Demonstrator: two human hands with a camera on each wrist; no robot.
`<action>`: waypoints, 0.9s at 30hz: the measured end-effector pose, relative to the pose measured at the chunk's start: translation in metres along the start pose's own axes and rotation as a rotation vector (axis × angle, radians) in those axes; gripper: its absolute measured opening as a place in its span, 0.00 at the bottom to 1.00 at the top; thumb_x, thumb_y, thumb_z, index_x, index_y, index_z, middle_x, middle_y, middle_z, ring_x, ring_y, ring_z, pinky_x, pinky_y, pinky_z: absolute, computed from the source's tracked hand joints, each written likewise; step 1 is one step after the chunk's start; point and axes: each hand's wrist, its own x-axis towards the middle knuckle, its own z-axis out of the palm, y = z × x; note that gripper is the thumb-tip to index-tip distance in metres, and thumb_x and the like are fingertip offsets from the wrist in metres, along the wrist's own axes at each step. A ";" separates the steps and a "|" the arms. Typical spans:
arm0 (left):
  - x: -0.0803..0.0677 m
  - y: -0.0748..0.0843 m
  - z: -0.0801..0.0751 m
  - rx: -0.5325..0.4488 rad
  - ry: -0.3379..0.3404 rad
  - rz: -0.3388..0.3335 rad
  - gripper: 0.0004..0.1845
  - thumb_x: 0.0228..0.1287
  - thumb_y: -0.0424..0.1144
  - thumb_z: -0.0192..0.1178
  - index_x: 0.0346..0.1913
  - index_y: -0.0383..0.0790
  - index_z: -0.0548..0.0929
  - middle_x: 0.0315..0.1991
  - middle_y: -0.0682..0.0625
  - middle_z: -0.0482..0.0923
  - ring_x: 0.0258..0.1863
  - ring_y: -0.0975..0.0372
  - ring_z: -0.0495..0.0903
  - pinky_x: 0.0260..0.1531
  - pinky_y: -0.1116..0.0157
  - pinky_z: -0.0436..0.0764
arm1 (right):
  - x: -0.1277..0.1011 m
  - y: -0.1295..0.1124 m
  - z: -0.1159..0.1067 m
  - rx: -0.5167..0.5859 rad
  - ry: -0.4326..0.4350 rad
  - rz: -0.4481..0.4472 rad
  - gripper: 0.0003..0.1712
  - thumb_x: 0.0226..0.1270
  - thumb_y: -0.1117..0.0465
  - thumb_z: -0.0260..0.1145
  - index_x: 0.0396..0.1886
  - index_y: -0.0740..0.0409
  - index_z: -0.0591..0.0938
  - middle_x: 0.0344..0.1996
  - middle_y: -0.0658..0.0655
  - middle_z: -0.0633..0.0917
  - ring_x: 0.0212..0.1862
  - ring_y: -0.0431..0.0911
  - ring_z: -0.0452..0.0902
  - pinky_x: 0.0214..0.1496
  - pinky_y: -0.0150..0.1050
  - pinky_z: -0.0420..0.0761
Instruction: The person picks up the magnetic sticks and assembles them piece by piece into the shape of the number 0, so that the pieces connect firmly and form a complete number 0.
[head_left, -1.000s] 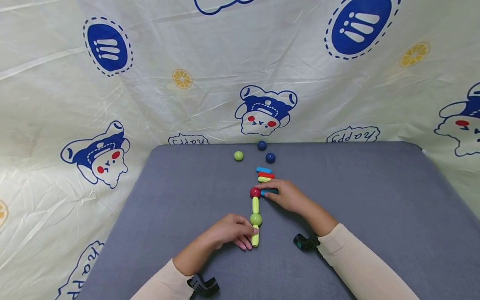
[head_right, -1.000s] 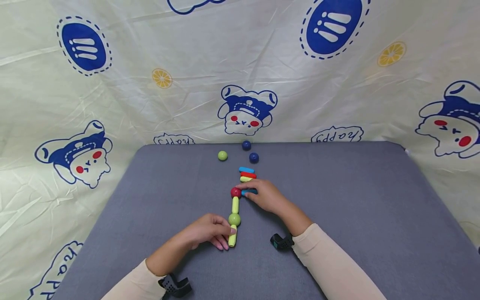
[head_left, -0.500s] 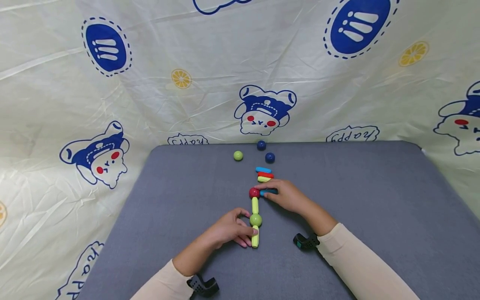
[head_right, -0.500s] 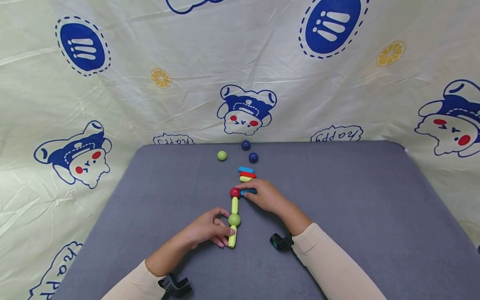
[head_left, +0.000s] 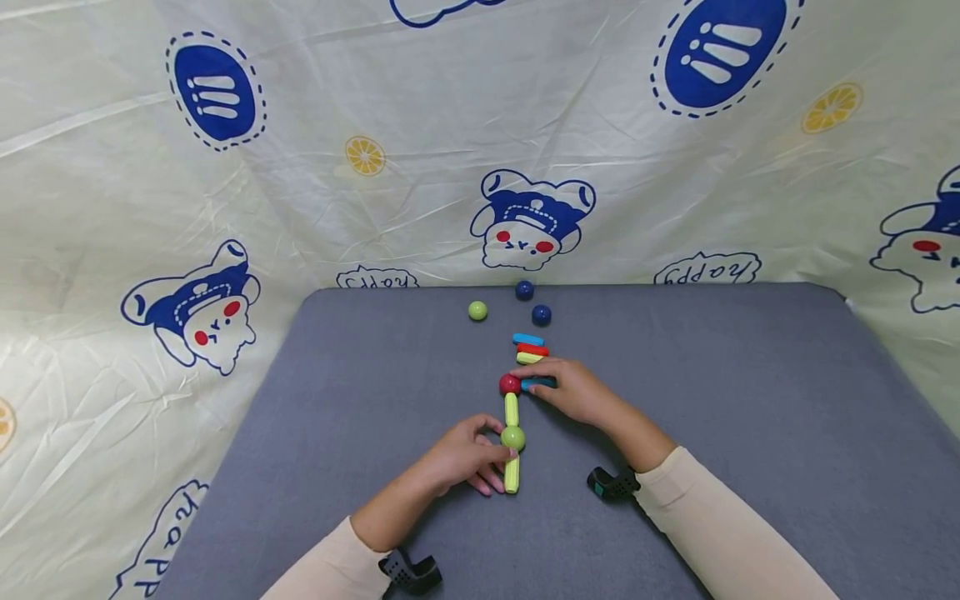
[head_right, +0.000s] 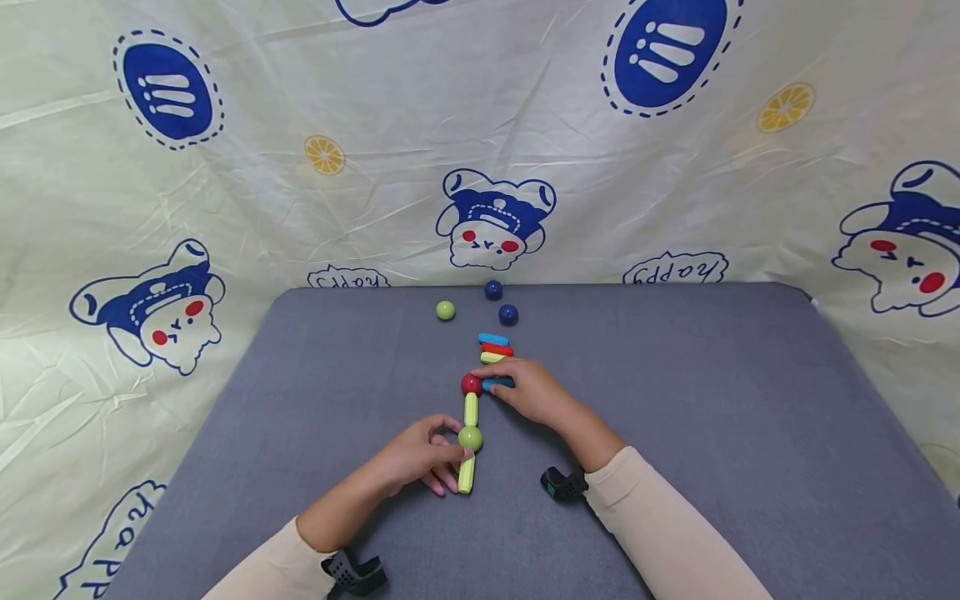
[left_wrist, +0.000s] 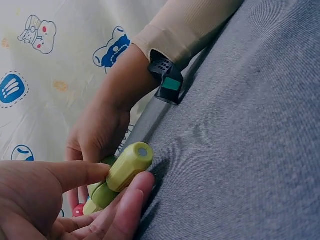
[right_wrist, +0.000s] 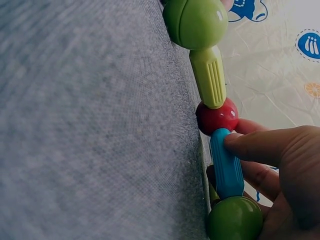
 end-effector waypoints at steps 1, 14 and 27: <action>0.000 0.000 0.000 -0.001 0.001 0.002 0.22 0.60 0.40 0.66 0.53 0.38 0.71 0.26 0.46 0.82 0.16 0.60 0.83 0.14 0.65 0.80 | 0.000 -0.001 0.000 -0.003 0.001 -0.003 0.19 0.66 0.62 0.66 0.55 0.40 0.83 0.57 0.51 0.83 0.63 0.51 0.75 0.63 0.54 0.74; 0.001 -0.005 0.002 -0.002 0.012 0.042 0.19 0.63 0.40 0.63 0.53 0.37 0.73 0.25 0.47 0.81 0.17 0.61 0.83 0.17 0.62 0.82 | -0.004 -0.002 0.000 -0.027 0.008 -0.011 0.20 0.65 0.62 0.66 0.55 0.39 0.83 0.56 0.51 0.84 0.61 0.50 0.76 0.63 0.53 0.74; -0.001 -0.005 0.002 -0.013 0.018 0.044 0.20 0.62 0.40 0.64 0.54 0.37 0.73 0.26 0.47 0.81 0.17 0.61 0.83 0.17 0.63 0.83 | 0.005 -0.001 -0.022 0.049 0.035 0.001 0.18 0.67 0.61 0.65 0.56 0.49 0.83 0.57 0.55 0.82 0.60 0.54 0.75 0.61 0.55 0.75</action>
